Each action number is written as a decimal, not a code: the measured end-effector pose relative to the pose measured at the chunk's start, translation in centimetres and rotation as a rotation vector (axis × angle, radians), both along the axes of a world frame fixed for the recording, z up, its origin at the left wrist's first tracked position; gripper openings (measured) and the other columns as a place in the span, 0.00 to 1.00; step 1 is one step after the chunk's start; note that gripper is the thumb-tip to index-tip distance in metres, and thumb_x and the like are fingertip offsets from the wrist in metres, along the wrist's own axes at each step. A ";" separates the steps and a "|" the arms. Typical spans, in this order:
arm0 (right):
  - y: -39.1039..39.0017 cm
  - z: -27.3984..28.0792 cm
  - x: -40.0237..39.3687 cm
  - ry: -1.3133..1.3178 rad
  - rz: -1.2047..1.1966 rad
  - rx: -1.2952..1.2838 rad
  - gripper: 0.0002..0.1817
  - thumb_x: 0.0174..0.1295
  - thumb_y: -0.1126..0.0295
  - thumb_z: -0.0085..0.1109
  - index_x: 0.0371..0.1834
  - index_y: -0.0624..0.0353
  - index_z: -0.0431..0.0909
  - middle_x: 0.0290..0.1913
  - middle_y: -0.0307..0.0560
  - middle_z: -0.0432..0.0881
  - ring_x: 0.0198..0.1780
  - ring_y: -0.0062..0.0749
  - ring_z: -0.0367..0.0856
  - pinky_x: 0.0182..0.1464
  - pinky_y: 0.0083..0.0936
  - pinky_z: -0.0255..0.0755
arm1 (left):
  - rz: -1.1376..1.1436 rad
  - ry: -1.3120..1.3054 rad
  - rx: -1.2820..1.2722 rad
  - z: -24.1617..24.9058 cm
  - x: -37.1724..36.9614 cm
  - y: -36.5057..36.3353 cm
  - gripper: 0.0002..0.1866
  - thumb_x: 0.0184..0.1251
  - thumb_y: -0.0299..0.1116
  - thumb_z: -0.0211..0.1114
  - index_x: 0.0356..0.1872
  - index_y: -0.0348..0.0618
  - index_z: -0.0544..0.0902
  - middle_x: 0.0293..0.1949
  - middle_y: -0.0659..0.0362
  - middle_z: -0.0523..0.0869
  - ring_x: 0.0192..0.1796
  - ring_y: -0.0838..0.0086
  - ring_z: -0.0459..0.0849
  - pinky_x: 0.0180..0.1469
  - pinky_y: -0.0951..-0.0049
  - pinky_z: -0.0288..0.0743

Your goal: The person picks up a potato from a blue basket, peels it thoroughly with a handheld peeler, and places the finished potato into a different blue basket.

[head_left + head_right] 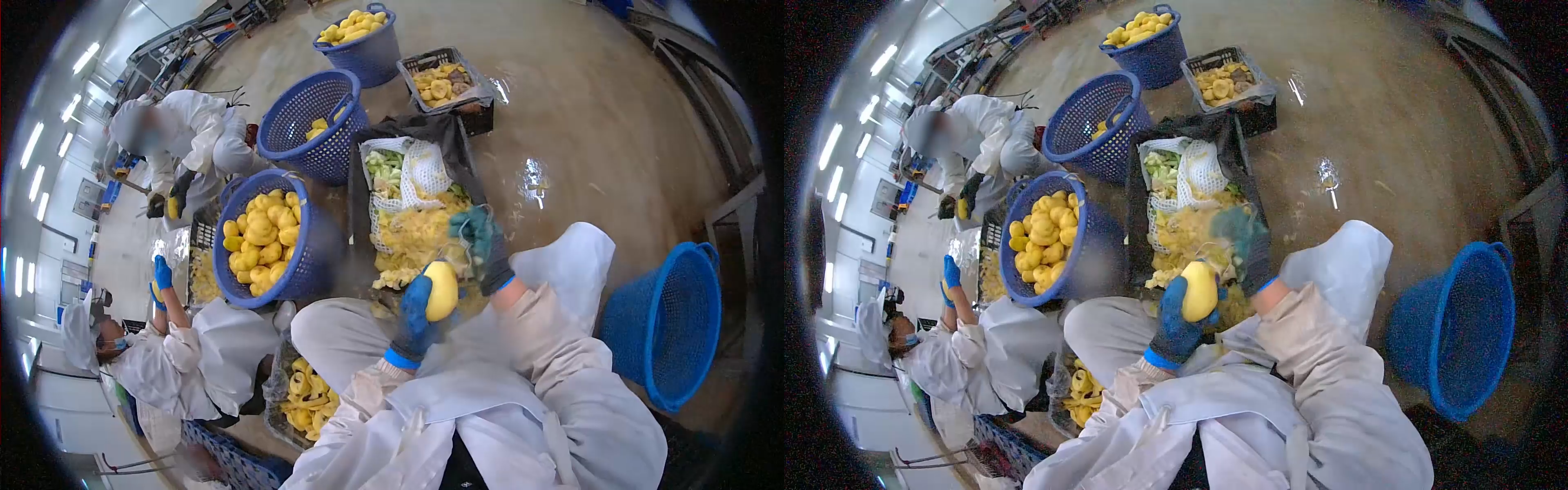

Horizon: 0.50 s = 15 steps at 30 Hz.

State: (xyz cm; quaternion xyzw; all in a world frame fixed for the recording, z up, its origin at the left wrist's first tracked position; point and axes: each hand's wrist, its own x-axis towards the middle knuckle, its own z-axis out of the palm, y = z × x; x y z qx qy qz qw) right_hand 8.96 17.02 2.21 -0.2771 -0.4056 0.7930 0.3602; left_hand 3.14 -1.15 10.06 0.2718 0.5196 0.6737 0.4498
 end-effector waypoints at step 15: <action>-4.2 7.5 0.7 -0.001 0.205 0.102 0.12 0.65 0.67 0.54 0.43 0.65 0.79 0.36 0.42 0.80 0.38 0.24 0.79 0.40 0.22 0.74 | 0.046 -1.002 0.000 -1.5 -0.7 0.8 0.26 0.67 0.47 0.58 0.61 0.47 0.67 0.54 0.50 0.77 0.53 0.62 0.80 0.50 0.64 0.79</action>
